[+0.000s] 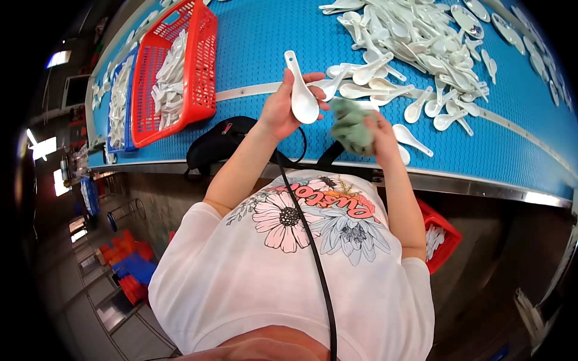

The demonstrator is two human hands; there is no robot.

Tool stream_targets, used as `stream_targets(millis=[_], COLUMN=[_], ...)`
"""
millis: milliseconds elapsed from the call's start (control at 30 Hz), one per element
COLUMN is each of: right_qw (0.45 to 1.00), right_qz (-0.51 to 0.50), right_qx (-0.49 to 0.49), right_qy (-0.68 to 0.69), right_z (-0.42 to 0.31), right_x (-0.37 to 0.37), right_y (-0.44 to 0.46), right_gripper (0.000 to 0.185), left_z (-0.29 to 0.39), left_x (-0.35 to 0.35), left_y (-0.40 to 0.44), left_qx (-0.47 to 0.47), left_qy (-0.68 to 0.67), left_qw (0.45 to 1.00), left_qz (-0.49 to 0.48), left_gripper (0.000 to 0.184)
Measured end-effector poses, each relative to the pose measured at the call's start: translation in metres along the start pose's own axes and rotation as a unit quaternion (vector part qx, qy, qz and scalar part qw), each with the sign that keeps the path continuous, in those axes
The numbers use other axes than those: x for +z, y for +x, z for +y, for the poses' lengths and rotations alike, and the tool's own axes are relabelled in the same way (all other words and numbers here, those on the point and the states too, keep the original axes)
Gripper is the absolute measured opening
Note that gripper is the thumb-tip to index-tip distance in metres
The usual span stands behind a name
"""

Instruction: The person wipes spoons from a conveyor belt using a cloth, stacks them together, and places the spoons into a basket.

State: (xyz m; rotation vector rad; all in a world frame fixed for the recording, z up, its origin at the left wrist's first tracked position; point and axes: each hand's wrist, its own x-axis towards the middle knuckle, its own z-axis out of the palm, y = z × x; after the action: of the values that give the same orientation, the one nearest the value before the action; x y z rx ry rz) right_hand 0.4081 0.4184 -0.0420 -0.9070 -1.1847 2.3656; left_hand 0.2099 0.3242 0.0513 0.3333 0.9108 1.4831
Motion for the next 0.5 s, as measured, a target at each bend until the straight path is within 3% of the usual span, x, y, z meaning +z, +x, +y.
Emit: stream_targets(millis=[33, 67, 100, 167, 200, 233, 300, 333, 400, 433, 467, 500], right_qw=[0.978, 0.936, 0.905, 0.915, 0.937, 0.954, 0.988, 0.992, 0.994, 0.998, 0.986, 0.986], right_qz=[-0.03, -0.106, -0.162, -0.078, -0.117, -0.153, 0.008, 0.014, 0.028, 0.013, -0.003, 0.002], right_qx=[0.002, -0.012, -0.029, 0.031, 0.013, -0.006, -0.007, -0.028, -0.046, -0.063, -0.079, -0.078], right_qy=[0.208, 0.336, 0.393, 0.395, 0.328, 0.259, 0.153, 0.121, 0.09, -0.028, -0.146, -0.145], right_z=[-0.005, -0.01, -0.015, -0.022, -0.015, -0.013, -0.022, -0.021, -0.012, -0.006, -0.002, -0.003], right_x=[0.0, 0.0, 0.006, 0.026, 0.029, 0.041, 0.067, 0.064, 0.053, 0.045, 0.039, 0.041], right_y=[0.001, -0.005, -0.004, -0.007, -0.005, -0.006, -0.016, -0.015, -0.009, -0.008, -0.008, -0.011], right_gripper=[0.043, 0.056, 0.055, 0.054, 0.051, 0.049, 0.048, 0.044, 0.04, 0.036, 0.031, 0.031], left_z=[-0.001, -0.003, -0.007, -0.019, -0.024, -0.042, -0.069, -0.07, -0.064, -0.058, -0.049, -0.044], left_x=[0.002, 0.003, 0.008, 0.026, 0.035, 0.029, 0.026, 0.024, 0.013, 0.011, 0.011, 0.011], left_y=[0.0, 0.0, 0.001, 0.005, 0.003, 0.012, 0.009, 0.011, 0.013, 0.011, 0.009, 0.008], left_qx=[0.017, 0.023, 0.025, 0.106, 0.083, 0.177, 0.327, 0.325, 0.181, 0.176, 0.101, 0.027], left_qy=[0.014, 0.045, 0.045, 0.186, 0.186, 0.363, 0.573, 0.572, 0.376, 0.375, 0.331, 0.285], left_qw=[1.0, 0.999, 0.999, 0.976, 0.979, 0.915, 0.735, 0.738, 0.907, 0.909, 0.938, 0.958], left_qz=[0.016, 0.017, 0.016, 0.031, 0.004, 0.023, 0.156, 0.149, 0.05, 0.046, 0.021, -0.004], left_gripper=[0.067, 0.068, 0.068, 0.071, 0.072, 0.07, 0.054, 0.054, 0.045, 0.045, 0.046, 0.048])
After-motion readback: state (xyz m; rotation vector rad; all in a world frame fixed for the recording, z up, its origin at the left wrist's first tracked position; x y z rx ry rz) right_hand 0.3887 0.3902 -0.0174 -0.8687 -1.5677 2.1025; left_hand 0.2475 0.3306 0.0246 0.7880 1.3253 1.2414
